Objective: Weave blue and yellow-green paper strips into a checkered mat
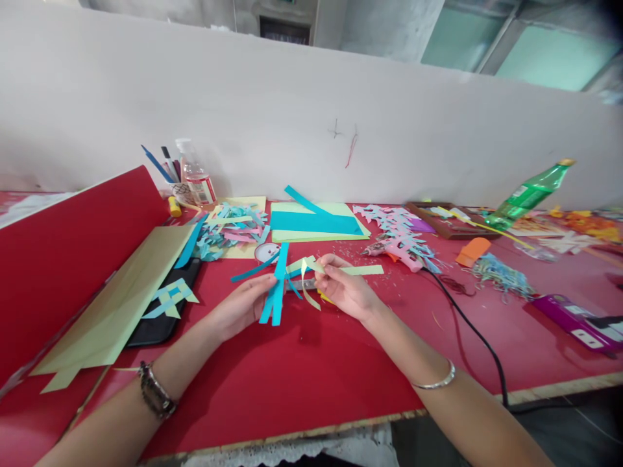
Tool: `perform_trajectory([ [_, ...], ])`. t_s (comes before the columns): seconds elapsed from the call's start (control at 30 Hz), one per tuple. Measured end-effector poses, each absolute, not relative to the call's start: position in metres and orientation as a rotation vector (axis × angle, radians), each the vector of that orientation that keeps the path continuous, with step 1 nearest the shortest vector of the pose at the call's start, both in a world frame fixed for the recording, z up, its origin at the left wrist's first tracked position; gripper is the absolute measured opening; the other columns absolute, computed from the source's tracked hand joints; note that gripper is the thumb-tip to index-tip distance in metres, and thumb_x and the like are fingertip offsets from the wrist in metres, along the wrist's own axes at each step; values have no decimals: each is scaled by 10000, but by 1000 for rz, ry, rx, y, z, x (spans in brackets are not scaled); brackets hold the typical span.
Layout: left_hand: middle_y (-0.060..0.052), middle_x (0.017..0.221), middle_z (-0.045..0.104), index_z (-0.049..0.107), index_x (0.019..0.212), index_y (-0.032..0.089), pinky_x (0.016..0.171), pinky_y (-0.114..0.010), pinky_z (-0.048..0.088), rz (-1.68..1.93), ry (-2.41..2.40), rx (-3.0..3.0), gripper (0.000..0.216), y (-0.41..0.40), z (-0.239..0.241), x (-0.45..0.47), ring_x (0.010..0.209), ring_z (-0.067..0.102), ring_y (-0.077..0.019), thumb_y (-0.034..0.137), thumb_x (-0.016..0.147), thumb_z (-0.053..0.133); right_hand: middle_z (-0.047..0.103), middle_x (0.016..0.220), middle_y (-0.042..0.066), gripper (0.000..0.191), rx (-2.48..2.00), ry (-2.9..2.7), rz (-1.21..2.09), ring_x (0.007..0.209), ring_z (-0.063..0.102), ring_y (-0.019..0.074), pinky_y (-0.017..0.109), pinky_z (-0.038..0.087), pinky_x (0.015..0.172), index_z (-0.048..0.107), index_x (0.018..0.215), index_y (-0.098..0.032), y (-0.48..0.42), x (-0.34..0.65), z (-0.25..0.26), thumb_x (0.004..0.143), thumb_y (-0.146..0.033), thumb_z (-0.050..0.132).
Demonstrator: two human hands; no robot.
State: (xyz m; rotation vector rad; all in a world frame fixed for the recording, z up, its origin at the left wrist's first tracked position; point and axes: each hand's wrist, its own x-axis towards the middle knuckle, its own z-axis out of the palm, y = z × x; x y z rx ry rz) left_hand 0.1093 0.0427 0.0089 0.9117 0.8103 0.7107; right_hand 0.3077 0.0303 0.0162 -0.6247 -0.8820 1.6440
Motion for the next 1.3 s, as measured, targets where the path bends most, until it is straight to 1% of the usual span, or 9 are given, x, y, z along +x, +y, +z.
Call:
perform_trajectory([
  [0.2,1,642,626,600,770,161,532,-205,473,872,853,767,175,44,14,110,515,553,-87,232,641,695,531,575,-63,147,-597,-927,1691,536,500,29,136,411,532,619,730,-191,28,306,15,611,-206,703],
  [0.37,-27,783,663,650,781,151,550,-173,419,856,909,960,215,44,5,110,652,580,-104,275,617,710,534,617,-60,106,-609,-952,1688,539,484,28,157,408,564,614,724,-194,29,306,12,641,-198,680],
  [0.53,-15,762,644,658,781,158,595,-203,408,752,870,1080,230,41,3,110,668,568,-112,296,605,711,516,624,-53,62,-625,-1009,1686,555,479,33,163,385,559,605,728,-187,30,306,8,683,-201,646],
  [0.7,33,601,555,614,790,149,514,-171,391,770,839,1008,228,42,2,111,497,469,-42,333,664,662,527,645,-47,58,-628,-1054,1677,567,481,35,167,384,561,613,749,-190,30,306,4,696,-199,635],
  [0.83,56,602,520,526,835,178,517,-170,404,871,832,1015,247,44,2,110,501,477,-45,303,670,661,548,618,-49,86,-664,-996,1683,556,491,33,159,406,564,635,739,-193,31,306,3,659,-203,666],
  [1.0,76,629,464,427,744,187,423,-137,334,950,885,1127,298,41,7,113,466,434,-26,287,637,687,602,657,-39,169,-657,-928,1658,595,535,38,154,449,615,661,756,-187,31,305,7,595,-194,708],
  [1.1,73,671,478,467,788,190,430,-143,357,968,897,1146,306,40,7,114,460,426,-19,305,618,694,632,730,-33,210,-658,-904,1630,637,562,43,157,467,653,666,772,-191,31,305,8,570,-178,719],
  [1.2,39,693,534,533,878,190,516,-182,423,927,920,1157,325,40,6,113,565,510,-68,352,633,672,652,767,-22,219,-675,-913,1592,683,583,63,190,482,695,663,788,-208,30,304,9,579,-167,712],
  [1.3,6,711,583,579,938,177,581,-212,438,881,957,1176,356,41,5,112,613,542,-94,382,654,645,657,785,-9,206,-702,-940,1542,702,587,76,205,486,694,665,797,-213,30,303,11,600,-164,696],
])
